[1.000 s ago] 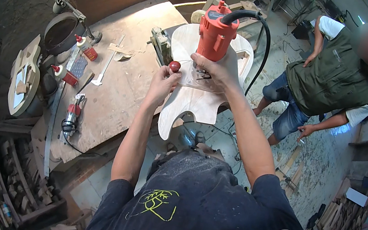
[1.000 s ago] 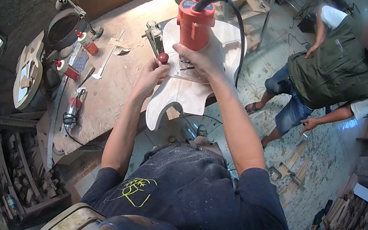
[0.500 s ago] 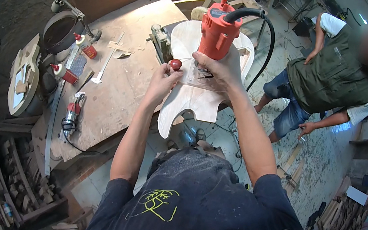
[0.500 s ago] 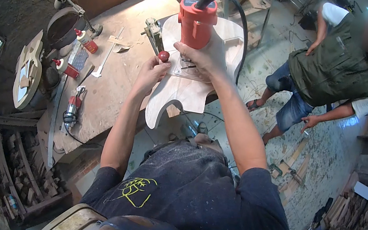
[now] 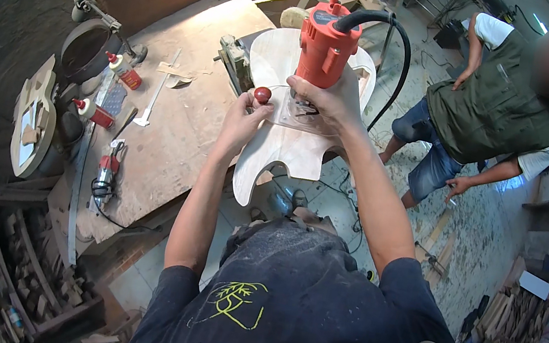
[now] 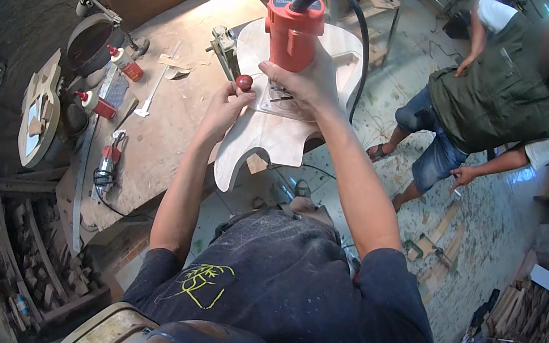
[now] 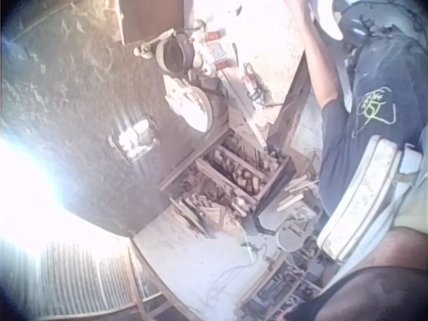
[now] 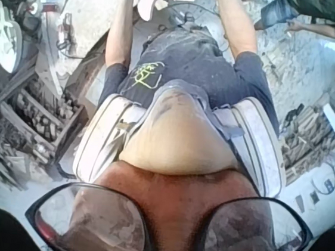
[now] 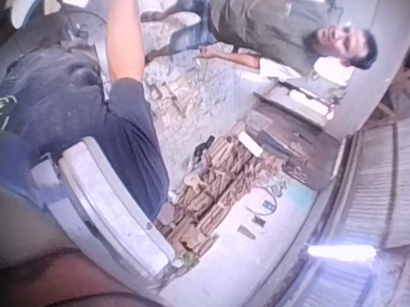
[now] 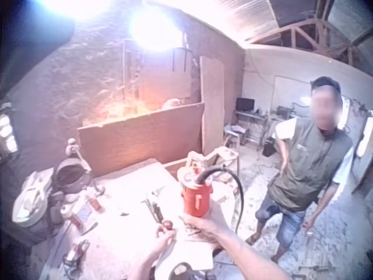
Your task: The person uses a router to carve a cavity into a wooden guitar body, following a template.
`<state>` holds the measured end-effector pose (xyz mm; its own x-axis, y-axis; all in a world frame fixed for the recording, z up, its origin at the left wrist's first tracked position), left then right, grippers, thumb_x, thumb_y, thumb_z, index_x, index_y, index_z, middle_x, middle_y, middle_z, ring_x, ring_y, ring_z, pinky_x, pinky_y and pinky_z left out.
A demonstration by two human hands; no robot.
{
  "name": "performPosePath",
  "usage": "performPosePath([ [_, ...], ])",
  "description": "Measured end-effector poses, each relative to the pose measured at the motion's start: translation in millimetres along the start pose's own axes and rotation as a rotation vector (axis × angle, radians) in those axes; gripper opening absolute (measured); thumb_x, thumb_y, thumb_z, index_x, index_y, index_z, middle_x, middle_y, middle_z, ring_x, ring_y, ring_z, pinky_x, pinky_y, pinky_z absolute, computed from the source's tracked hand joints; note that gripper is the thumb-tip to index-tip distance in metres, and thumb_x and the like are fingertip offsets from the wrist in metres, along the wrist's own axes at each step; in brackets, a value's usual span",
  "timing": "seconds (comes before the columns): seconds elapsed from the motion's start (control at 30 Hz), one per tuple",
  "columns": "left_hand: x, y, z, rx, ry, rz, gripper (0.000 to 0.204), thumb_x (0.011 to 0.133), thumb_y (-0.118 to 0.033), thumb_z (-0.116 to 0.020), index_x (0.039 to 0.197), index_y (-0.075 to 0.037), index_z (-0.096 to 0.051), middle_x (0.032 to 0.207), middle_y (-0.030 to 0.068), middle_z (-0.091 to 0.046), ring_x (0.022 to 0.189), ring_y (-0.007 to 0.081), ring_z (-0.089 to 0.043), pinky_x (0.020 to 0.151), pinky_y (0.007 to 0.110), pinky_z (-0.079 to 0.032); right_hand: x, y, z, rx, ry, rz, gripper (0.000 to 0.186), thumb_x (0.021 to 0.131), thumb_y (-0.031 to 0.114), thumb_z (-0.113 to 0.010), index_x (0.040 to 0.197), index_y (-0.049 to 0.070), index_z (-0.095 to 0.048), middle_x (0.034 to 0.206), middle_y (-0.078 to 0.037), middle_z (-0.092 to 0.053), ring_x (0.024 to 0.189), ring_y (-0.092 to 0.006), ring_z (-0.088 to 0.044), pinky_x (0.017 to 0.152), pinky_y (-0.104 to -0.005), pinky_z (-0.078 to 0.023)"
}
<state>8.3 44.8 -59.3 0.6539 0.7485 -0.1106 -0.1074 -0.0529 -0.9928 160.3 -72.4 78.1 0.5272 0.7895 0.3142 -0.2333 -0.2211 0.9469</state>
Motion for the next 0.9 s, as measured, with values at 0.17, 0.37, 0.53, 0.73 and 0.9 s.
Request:
performPosePath([
  [0.17, 0.1, -3.0, -1.8, 0.07, 0.009, -0.021, 0.03, 0.089, -0.025, -0.076, 0.1, -0.001, -0.064, 0.092, 0.0047, -0.065, 0.086, 0.0132, -0.058, 0.083, 0.029, -0.047, -0.6, -4.9, 4.8, -0.015, -0.008, -0.005, 0.066, 0.074, 0.014, -0.088, 0.132, 0.001, -0.058, 0.105, -0.005, -0.065, 0.084, -0.0109, -0.066, 0.071, -0.0271, -0.057],
  [0.37, -3.1, -14.0, -4.0, 0.155, -0.002, -0.04, 0.032, 0.089, -0.028, -0.077, 0.094, 0.0, -0.062, 0.086, 0.0061, -0.065, 0.082, 0.0136, -0.059, 0.079, 0.03, -0.048, -2.4, -4.5, 6.7, 0.067, -0.021, -0.035, 0.065, 0.072, 0.023, -0.092, 0.124, 0.002, -0.062, 0.109, -0.004, -0.066, 0.097, -0.0127, -0.065, 0.084, -0.0289, -0.055],
  [0.53, -5.0, -23.8, -6.4, 0.201, -0.017, -0.094, 0.034, 0.088, -0.029, -0.078, 0.089, 0.0, -0.06, 0.081, 0.0063, -0.065, 0.077, 0.0144, -0.06, 0.075, 0.031, -0.05, -2.1, -11.1, 12.8, 0.04, -0.043, -0.039, 0.066, 0.071, 0.023, -0.093, 0.125, 0.001, -0.061, 0.108, -0.004, -0.066, 0.097, -0.0122, -0.065, 0.084, -0.029, -0.055],
  [0.73, -3.0, -26.6, -5.2, 0.271, -0.035, -0.142, 0.038, 0.086, -0.032, -0.08, 0.085, -0.001, -0.058, 0.077, 0.0081, -0.065, 0.073, 0.0164, -0.062, 0.071, 0.034, -0.051, -4.4, 1.0, 12.9, 0.013, -0.061, 0.016, 0.062, 0.072, 0.014, -0.089, 0.125, 0.0, -0.061, 0.101, -0.005, -0.067, 0.085, -0.012, -0.067, 0.073, -0.0283, -0.057],
  [0.9, -1.5, -27.3, -6.6, 0.292, -0.036, -0.159, 0.044, 0.083, -0.036, -0.083, 0.081, 0.0, -0.057, 0.075, 0.0108, -0.064, 0.071, 0.0192, -0.062, 0.069, 0.036, -0.051, -6.4, -2.1, 18.5, -0.019, -0.073, -0.008, 0.062, 0.071, 0.016, -0.089, 0.125, 0.0, -0.062, 0.103, -0.005, -0.068, 0.086, -0.0118, -0.067, 0.073, -0.0278, -0.057],
])
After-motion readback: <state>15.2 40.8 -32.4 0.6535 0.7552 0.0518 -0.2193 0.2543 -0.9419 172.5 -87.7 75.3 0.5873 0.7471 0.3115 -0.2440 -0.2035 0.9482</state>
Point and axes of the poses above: each hand's wrist, its own x-axis towards the middle knuckle, its own z-axis out of the back of the hand, y = z × x, the point moved 7 cm from there along x, towards the middle knuckle
